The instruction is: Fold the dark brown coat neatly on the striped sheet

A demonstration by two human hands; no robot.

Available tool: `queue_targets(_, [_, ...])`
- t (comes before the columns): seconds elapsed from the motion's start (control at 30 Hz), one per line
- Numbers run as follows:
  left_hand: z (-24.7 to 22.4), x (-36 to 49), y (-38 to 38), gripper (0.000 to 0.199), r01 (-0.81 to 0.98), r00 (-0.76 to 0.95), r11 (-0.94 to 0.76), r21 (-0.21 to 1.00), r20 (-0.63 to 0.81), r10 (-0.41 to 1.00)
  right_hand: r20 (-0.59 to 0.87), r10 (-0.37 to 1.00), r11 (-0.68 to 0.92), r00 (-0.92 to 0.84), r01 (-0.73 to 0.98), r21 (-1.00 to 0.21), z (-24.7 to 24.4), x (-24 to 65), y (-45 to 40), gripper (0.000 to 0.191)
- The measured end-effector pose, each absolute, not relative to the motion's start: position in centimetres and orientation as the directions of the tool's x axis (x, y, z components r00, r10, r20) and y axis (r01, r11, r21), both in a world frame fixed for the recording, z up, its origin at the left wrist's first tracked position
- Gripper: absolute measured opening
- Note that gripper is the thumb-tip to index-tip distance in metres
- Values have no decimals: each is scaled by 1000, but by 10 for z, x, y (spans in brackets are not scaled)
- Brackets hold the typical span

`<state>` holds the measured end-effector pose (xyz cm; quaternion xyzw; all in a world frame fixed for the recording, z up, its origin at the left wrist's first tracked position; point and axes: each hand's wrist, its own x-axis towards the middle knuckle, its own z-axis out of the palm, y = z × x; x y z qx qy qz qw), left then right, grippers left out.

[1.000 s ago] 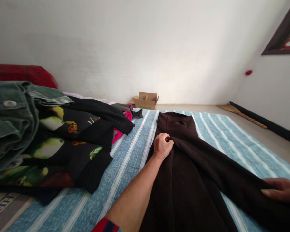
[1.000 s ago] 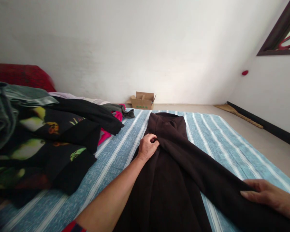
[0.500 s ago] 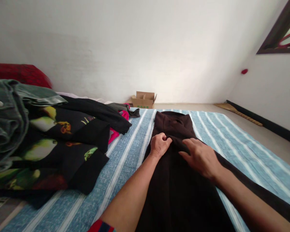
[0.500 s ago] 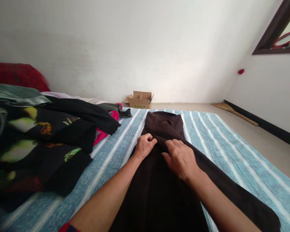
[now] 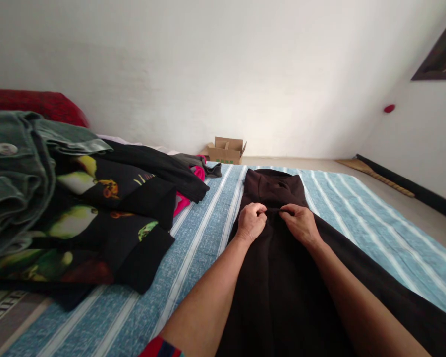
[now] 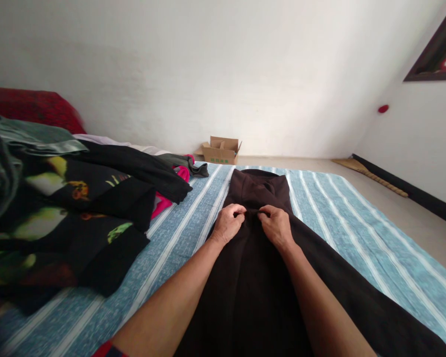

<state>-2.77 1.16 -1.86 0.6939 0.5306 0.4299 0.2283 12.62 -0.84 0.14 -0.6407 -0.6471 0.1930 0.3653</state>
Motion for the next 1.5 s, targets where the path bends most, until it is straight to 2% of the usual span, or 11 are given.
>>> queue_targets(0.27, [-26, -35, 16, 27, 517, 204, -435, 737, 387, 899, 208, 972, 85, 106, 669, -738, -5, 129, -6, 27])
queue_targets(0.37, [-27, -37, 17, 29, 499, 231, -450, 740, 388, 893, 281, 958, 135, 64, 762, -633, -7, 129, -7, 31])
queue_targets(0.47, [-28, -37, 18, 29, 488, 239, -457, 744, 390, 890, 315, 949, 179, -32, 874, -451, -6, 124, -12, 40])
queue_targets(0.53, [-28, -37, 17, 28, 486, 243, -459, 744, 390, 888, 315, 947, 180, -60, 912, -369, -5, 120, -13, 31])
queue_targets(0.6, [-28, -37, 17, 27, 485, 248, -461, 743, 388, 887, 299, 954, 134, -15, 915, -381, -5, 119, -11, 23])
queue_targets(0.77, [-29, -36, 17, 33, 497, 306, -494, 713, 389, 869, 238, 968, 71, 74, 834, -547, -6, 124, -6, 26])
queue_targets(0.93, [-29, -34, 13, 43, 535, 357, -506, 677, 361, 861, 203, 976, 57, 78, 810, -583, -4, 124, -8, 27])
queue_targets(1.13, [-28, -35, 14, 44, 510, 336, -495, 703, 368, 867, 214, 973, 44, 82, 850, -525, -1, 116, -13, 31])
queue_targets(1.27, [-25, -35, 14, 26, 578, 172, -438, 688, 422, 890, 229, 971, 41, 76, 885, -464, 1, 112, -17, 34])
queue_targets(1.37, [-21, -34, 12, 8, 647, 127, -398, 650, 424, 897, 246, 968, 61, 47, 908, -414, 1, 110, -19, 40])
queue_targets(1.5, [-16, -31, 8, 9, 687, 153, -380, 620, 387, 909, 270, 962, 72, 32, 927, -368, 0, 108, -21, 42])
